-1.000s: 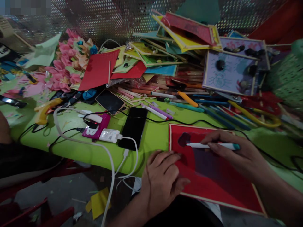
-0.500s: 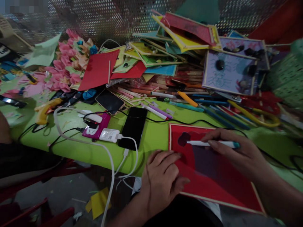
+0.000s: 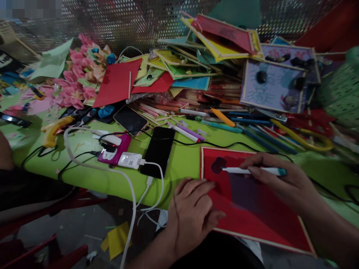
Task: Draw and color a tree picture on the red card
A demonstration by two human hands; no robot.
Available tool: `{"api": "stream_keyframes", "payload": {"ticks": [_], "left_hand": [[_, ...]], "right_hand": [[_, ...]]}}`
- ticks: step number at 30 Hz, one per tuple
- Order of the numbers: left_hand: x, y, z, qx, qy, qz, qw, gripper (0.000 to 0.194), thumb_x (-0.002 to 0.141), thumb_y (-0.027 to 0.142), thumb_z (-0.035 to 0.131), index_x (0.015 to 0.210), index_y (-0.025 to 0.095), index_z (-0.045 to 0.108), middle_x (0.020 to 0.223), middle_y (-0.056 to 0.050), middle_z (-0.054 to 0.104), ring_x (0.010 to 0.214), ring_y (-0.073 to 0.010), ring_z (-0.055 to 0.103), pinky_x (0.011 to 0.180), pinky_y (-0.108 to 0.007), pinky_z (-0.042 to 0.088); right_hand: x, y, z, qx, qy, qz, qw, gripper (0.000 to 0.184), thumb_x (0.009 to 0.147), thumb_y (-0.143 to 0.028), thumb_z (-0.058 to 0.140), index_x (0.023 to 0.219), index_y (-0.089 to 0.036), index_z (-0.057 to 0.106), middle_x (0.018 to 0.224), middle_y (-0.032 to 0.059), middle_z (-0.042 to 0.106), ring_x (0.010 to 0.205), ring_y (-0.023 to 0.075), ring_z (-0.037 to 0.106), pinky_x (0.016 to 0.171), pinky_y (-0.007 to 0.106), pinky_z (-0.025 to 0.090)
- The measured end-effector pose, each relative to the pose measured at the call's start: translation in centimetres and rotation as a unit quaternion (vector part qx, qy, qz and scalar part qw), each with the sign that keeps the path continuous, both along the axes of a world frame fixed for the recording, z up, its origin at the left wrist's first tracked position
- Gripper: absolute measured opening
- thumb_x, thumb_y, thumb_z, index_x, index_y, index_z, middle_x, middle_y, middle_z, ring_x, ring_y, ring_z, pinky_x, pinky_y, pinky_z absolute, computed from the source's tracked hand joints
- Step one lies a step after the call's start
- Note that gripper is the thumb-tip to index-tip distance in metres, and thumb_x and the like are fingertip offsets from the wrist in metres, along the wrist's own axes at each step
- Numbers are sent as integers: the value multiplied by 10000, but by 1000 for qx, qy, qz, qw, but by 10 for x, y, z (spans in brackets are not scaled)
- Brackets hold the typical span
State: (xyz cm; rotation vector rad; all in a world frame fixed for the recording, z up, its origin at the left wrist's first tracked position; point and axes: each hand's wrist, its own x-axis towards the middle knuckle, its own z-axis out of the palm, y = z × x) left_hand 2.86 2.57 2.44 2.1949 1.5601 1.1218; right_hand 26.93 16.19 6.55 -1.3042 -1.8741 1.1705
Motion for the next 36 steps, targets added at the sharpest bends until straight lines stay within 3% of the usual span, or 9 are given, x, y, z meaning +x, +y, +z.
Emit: {"api": "stream_keyframes", "payload": {"ticks": [7,16,25,29,36], "left_hand": [[0,0,0,2,4,-1,1000,292,1163,346,548,937,239,699,1354,-45,847,1261,-225,751,1152,-422,542],[0,-1,-1,-2,1,-1,1000,352,1198,397,503,949,238,696,1362,-47,845,1273,-220,743,1167,-416,517],[0,-2,-1,-3,16,-1,1000,266,1163,361,567,959,242,692,1379,-46,838,1266,-234,755,1171,-423,522],[-1,-2,-1,-8,32,-5,999,252,1148,355,595,943,243,689,1389,-56,833,1273,-245,754,1160,-434,533],[-1,0,0,5,0,1,1000,329,1186,400,527,950,240,691,1352,-37,848,1258,-224,750,1155,-421,538]], "right_hand": [[1,0,-1,-9,-3,6,1000,437,938,-714,770,901,-290,872,804,45,769,674,215,655,583,310,513],[5,-2,-5,-10,9,3,1000,372,964,-648,786,924,-288,867,830,31,766,699,198,649,606,293,494],[-3,-2,5,-17,2,34,999,416,925,-700,780,836,-300,849,783,40,770,694,234,683,622,327,548],[-2,-2,3,-26,3,18,999,425,925,-711,777,866,-299,862,803,44,778,698,229,677,619,322,545],[-6,-2,6,-14,11,37,999,399,937,-680,777,834,-302,854,788,37,787,696,226,703,625,310,557]]}}
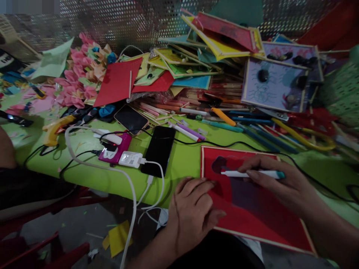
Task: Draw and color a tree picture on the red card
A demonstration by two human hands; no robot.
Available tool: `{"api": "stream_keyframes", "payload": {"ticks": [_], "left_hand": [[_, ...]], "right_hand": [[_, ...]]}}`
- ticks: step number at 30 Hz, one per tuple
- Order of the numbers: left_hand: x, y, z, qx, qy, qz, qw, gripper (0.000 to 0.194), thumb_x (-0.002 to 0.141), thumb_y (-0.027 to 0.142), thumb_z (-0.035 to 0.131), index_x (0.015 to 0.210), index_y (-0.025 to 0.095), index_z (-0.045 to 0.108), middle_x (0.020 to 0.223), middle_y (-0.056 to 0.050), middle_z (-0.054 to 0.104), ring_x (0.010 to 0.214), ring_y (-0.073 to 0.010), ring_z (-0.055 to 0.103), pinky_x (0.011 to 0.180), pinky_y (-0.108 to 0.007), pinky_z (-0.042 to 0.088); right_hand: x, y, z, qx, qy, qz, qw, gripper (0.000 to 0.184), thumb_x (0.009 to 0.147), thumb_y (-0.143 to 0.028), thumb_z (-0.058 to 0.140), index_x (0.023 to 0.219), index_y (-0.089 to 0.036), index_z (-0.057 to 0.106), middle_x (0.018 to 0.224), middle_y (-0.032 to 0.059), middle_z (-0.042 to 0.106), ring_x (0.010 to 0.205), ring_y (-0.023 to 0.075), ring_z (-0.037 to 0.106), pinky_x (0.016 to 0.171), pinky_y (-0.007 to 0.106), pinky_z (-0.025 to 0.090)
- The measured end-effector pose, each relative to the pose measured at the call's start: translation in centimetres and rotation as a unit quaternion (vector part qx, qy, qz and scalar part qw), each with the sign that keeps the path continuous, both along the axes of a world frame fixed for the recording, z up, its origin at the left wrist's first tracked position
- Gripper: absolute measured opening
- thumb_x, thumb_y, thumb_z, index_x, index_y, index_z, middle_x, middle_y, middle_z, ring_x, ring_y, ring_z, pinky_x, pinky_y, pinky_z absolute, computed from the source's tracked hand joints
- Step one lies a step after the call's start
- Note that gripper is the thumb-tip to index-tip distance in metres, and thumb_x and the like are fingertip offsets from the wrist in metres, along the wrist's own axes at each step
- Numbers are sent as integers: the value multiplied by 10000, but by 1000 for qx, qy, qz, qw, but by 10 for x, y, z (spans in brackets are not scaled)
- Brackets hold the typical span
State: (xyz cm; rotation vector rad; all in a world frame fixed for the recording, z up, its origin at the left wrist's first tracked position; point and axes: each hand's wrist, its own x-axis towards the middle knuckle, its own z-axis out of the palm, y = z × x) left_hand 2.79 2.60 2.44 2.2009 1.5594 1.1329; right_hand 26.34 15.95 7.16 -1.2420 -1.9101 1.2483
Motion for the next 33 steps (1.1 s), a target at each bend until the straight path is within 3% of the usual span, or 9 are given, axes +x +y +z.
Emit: {"api": "stream_keyframes", "payload": {"ticks": [13,19,28,33], "left_hand": [[0,-2,-1,-9,1,0,1000,316,1175,375,531,969,242,731,1350,-75,848,1252,-250,760,1156,-434,545],[0,1,1,1,5,0,1000,400,1212,434,483,923,242,682,1352,-29,849,1253,-213,748,1143,-405,530],[0,0,2,-6,8,-1,1000,432,1221,463,454,927,247,686,1360,-34,847,1264,-221,755,1155,-419,531],[0,0,1,-6,12,-2,1000,345,1186,401,530,925,240,687,1360,-37,845,1273,-218,748,1157,-417,534]], "right_hand": [[-2,-1,3,-4,-12,7,1000,454,921,-722,769,822,-285,846,756,42,771,656,226,673,593,321,545],[6,0,-5,10,-13,-16,1000,419,952,-691,766,878,-288,857,790,40,775,664,211,666,571,300,507],[9,0,-10,13,-9,-25,1000,374,961,-655,784,892,-293,848,820,27,765,703,205,659,615,299,503],[9,1,-11,5,-5,-37,999,377,970,-659,776,916,-294,853,838,29,772,714,205,665,617,296,500]]}}
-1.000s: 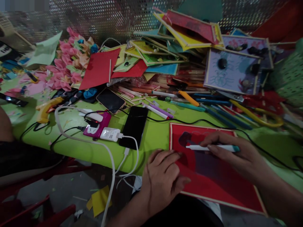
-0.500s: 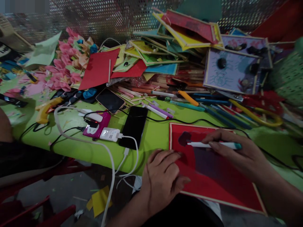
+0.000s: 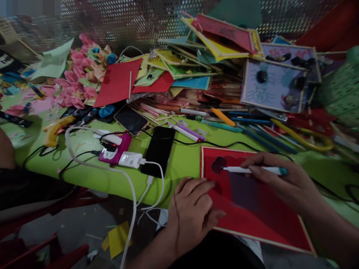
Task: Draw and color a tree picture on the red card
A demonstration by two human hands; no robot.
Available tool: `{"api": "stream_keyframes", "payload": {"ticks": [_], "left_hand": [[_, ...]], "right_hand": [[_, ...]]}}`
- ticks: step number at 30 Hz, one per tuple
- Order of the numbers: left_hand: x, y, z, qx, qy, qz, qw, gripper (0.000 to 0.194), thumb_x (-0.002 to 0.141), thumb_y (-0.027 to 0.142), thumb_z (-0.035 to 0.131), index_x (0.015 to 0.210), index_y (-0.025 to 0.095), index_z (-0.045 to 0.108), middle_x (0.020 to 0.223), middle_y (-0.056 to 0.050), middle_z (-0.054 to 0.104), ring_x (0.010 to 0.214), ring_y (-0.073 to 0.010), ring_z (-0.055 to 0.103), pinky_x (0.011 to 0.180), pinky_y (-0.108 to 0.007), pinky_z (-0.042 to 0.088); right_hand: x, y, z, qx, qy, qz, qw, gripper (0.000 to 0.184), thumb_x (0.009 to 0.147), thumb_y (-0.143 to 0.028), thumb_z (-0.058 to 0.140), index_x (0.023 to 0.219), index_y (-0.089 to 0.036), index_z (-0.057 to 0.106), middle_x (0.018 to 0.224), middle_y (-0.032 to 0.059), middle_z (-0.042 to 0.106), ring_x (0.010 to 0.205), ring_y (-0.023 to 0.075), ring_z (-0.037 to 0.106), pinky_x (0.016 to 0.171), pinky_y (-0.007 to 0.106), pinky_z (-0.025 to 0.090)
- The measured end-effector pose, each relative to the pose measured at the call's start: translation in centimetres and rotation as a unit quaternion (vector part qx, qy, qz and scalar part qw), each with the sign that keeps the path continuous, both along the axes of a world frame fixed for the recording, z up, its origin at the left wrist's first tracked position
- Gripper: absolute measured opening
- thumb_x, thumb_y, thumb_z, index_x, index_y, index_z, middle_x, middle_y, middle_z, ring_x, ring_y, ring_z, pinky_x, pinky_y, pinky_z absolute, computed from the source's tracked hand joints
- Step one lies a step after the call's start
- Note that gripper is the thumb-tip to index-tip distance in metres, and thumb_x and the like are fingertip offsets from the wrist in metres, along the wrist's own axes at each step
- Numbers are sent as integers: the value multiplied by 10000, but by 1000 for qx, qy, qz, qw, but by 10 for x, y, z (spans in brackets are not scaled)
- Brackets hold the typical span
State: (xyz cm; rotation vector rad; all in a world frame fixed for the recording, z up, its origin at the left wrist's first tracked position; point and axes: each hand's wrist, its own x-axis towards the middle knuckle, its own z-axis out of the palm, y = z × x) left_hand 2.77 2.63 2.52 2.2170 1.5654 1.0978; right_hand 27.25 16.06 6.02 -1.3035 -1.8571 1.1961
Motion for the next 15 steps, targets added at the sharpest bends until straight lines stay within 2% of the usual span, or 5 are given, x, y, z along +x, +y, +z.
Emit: {"api": "stream_keyframes", "payload": {"ticks": [5,15], "left_hand": [[0,0,0,2,-10,-3,1000,339,1189,377,517,932,236,689,1348,-56,848,1258,-230,755,1159,-411,524],[1,0,0,9,-12,4,1000,407,1219,448,472,937,237,677,1348,-19,847,1260,-209,744,1160,-396,502]], "right_hand": [[-1,1,2,13,-1,8,1000,393,952,-683,782,879,-304,855,808,28,769,703,206,668,618,296,508],[-5,-4,9,-13,-3,40,999,410,955,-676,773,855,-285,847,792,33,762,696,205,658,638,303,521]]}}
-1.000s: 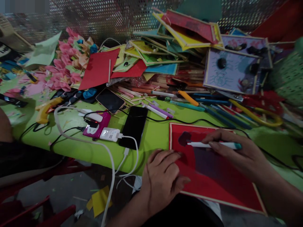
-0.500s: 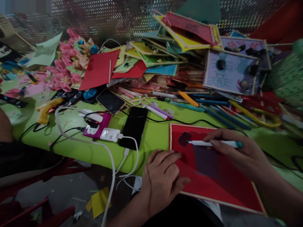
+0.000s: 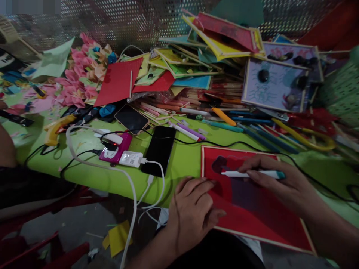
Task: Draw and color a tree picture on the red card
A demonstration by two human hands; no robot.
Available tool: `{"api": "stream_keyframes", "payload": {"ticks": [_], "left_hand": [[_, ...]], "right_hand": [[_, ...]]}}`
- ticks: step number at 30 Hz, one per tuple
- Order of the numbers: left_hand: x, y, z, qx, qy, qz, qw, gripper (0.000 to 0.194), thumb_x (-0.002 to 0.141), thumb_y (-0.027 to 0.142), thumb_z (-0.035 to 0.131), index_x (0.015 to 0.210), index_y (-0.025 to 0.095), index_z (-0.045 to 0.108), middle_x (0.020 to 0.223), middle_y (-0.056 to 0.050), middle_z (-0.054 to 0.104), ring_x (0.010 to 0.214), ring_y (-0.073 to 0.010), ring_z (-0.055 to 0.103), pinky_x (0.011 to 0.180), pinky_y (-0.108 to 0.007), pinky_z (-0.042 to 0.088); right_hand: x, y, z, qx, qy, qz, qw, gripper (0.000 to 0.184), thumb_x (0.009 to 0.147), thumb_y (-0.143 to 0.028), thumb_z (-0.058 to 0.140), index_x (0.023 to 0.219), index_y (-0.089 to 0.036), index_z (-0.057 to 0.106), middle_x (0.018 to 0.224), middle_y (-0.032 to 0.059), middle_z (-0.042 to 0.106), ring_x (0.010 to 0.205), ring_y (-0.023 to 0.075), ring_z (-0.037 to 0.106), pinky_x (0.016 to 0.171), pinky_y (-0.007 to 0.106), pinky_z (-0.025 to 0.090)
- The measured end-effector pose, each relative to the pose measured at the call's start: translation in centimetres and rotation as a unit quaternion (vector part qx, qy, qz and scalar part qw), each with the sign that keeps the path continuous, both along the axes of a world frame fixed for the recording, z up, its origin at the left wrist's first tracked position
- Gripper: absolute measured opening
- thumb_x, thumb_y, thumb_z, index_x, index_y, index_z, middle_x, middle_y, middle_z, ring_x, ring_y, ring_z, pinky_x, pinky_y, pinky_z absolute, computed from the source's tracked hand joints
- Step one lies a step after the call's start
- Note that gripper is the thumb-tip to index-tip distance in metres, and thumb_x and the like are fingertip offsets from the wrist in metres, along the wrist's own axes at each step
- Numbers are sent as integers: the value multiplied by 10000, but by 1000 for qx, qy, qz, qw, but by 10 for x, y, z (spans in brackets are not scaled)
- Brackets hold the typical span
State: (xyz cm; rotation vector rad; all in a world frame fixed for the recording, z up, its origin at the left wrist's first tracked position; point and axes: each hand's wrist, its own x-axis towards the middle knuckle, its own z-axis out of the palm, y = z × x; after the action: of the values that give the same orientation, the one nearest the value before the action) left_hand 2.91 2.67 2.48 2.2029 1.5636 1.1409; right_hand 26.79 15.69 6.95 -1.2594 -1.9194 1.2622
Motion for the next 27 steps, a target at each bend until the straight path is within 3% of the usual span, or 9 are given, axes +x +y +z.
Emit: {"api": "stream_keyframes", "payload": {"ticks": [6,13,18,27], "left_hand": [[-1,1,0,4,8,2,1000,437,1221,445,452,922,236,693,1340,-50,852,1242,-226,755,1157,-400,512],[0,-1,-1,-3,0,-1,1000,414,1216,449,471,938,241,697,1348,-41,851,1254,-227,756,1151,-419,522],[-1,-1,-1,-4,7,-5,1000,381,1205,409,494,928,240,694,1359,-42,847,1266,-222,751,1149,-415,531],[-1,-1,-2,-9,3,-4,1000,338,1187,390,524,937,242,697,1357,-41,847,1273,-224,751,1158,-427,538]], "right_hand": [[-2,1,2,-9,0,11,1000,418,962,-675,769,871,-275,849,797,35,764,695,198,647,639,298,512],[3,1,-6,1,-2,-47,999,416,958,-682,785,897,-274,842,821,32,755,717,195,642,635,295,490],[7,2,-11,6,9,-48,999,393,964,-664,785,914,-278,841,846,33,765,728,197,655,629,290,489],[4,4,-6,10,11,-47,999,402,941,-684,792,880,-291,846,790,27,752,684,197,647,595,289,489]]}}
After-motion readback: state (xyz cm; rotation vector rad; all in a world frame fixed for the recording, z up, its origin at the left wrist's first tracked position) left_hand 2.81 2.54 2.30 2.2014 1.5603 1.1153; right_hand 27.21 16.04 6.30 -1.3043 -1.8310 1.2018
